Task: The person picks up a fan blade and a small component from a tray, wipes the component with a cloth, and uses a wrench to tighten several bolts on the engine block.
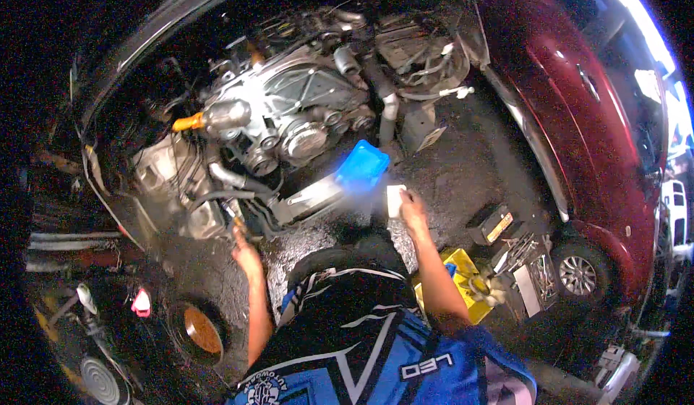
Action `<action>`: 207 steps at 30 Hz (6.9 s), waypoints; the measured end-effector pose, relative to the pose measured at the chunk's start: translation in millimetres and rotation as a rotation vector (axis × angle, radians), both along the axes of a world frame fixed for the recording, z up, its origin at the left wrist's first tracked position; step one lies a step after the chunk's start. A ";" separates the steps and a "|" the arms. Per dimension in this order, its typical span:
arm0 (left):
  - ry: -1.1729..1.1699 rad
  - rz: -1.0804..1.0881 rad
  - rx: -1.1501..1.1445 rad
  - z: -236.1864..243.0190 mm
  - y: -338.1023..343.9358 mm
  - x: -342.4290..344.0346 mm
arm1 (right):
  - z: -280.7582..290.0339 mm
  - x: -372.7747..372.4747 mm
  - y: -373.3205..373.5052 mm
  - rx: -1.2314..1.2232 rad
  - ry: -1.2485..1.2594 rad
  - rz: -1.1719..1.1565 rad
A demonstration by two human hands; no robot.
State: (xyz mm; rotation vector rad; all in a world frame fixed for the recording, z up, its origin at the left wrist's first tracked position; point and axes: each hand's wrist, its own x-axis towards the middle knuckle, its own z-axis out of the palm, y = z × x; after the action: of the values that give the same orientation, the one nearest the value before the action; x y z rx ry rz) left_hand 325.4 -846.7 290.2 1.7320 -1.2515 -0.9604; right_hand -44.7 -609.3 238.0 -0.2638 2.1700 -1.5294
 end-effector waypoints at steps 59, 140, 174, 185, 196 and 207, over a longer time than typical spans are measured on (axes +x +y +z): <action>-0.550 -1.042 0.823 -153.7 44.3 82.9 | -219.2 67.6 -33.8 -0.162 -0.745 -0.649; -0.564 -0.620 0.398 -59.5 362.2 100.0 | -214.5 -168.2 -98.0 0.466 0.230 0.301; -0.153 -0.692 0.636 -129.3 -92.9 -64.3 | -122.6 -20.0 -158.8 0.701 0.044 0.864; -0.403 -0.443 0.741 -138.9 -53.3 58.0 | -309.1 40.9 -245.8 0.736 0.613 0.965; -0.359 -0.299 0.902 -122.7 26.9 42.4 | -284.9 29.1 -294.2 0.588 0.401 1.320; -0.333 -0.420 0.808 -120.7 -3.8 -41.6 | -175.8 13.2 -332.8 0.345 -0.024 1.397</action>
State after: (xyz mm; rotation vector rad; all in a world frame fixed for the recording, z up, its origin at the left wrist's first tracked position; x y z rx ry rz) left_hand 283.7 -850.6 169.5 2.3597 -1.6128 -1.6340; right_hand -31.5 -942.1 62.3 -1.2629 1.4604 -0.3423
